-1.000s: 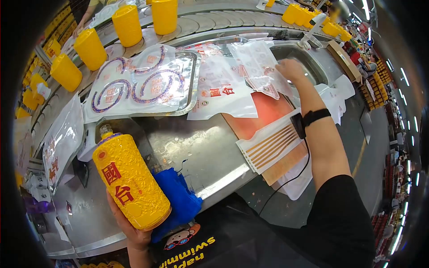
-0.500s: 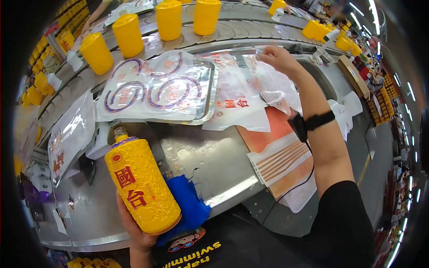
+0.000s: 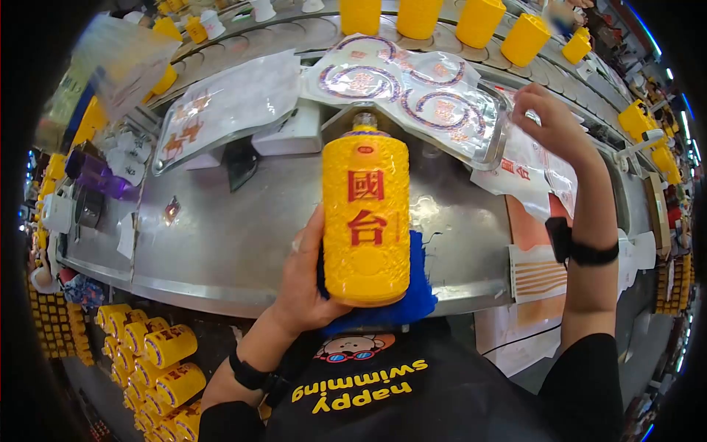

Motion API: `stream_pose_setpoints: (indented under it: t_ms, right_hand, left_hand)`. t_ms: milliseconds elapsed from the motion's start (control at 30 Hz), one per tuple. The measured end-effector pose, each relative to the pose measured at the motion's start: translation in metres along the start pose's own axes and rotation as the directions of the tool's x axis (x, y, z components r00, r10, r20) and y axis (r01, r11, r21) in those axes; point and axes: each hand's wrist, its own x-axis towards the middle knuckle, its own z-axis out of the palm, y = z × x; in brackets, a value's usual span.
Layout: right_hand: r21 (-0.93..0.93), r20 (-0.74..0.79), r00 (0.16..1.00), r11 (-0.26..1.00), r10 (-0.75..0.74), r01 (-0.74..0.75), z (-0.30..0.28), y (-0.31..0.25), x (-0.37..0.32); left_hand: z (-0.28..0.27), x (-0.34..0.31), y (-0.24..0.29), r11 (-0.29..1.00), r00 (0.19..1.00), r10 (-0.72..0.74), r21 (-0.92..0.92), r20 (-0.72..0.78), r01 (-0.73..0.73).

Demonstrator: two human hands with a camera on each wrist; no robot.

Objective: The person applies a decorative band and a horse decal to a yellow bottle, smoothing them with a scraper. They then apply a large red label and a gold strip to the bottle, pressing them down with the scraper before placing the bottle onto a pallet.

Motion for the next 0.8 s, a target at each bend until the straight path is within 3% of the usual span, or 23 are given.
stream_pose_setpoints:
  t_ms: [67, 100, 133, 167, 200, 233, 267, 333, 467, 600, 800]
  right_hand:
    - [0.145, 0.084, 0.989, 0.984, -0.121, 0.108, -0.018, -0.074, -0.016]
    - [0.222, 0.010, 0.947, 0.924, -0.320, 0.310, -0.021, -0.102, -0.022]
    - [0.380, 0.096, 0.964, 0.905, -0.247, 0.193, -0.026, -0.134, -0.030]
    - [0.428, 0.114, 0.940, 0.870, -0.322, 0.246, -0.025, -0.156, -0.032]
    - [0.433, 0.009, 0.904, 0.816, -0.427, 0.382, -0.014, -0.172, -0.034]
    - [0.433, 0.008, 0.901, 0.813, -0.434, 0.388, -0.004, -0.185, -0.036]
    - [0.433, 0.008, 0.898, 0.811, -0.439, 0.393, 0.004, -0.195, -0.037]
    - [0.384, 0.009, 0.930, 0.860, -0.368, 0.337, 0.022, -0.207, -0.039]
    - [0.263, -0.043, 0.944, 0.908, -0.327, 0.326, 0.037, -0.215, -0.042]
    - [0.282, -0.115, 0.957, 0.915, -0.268, 0.290, 0.043, -0.219, -0.048]
    - [0.461, -0.229, 0.970, 0.869, -0.081, 0.181, 0.068, -0.214, -0.061]
  left_hand:
    - [0.000, 0.000, -0.003, 1.000, 1.000, 0.007, -0.006, 0.010, -0.006]
    - [-0.002, 0.000, -0.001, 1.000, 1.000, 0.015, -0.011, 0.025, -0.014]
    - [-0.003, 0.000, 0.000, 1.000, 0.999, 0.023, -0.016, 0.040, -0.022]
    - [-0.005, 0.002, 0.002, 0.999, 0.997, 0.043, -0.016, 0.061, -0.042]
    - [-0.009, 0.001, 0.006, 0.999, 0.995, 0.030, -0.020, 0.100, -0.028]
    - [-0.014, 0.000, 0.010, 1.000, 0.990, 0.017, -0.022, 0.139, -0.014]
    - [-0.016, 0.001, 0.015, 0.981, 0.993, -0.003, -0.191, 0.121, 0.026]
    - [-0.019, 0.003, 0.022, 0.853, 0.993, -0.053, -0.512, 0.105, 0.100]
    - [-0.009, 0.017, 0.031, 0.895, 0.995, -0.103, -0.435, 0.002, 0.094]
    - [0.004, 0.019, 0.036, 0.910, 0.992, -0.116, -0.406, -0.054, 0.084]
    - [-0.002, 0.009, 0.030, 0.890, 0.996, -0.093, -0.449, -0.003, 0.082]
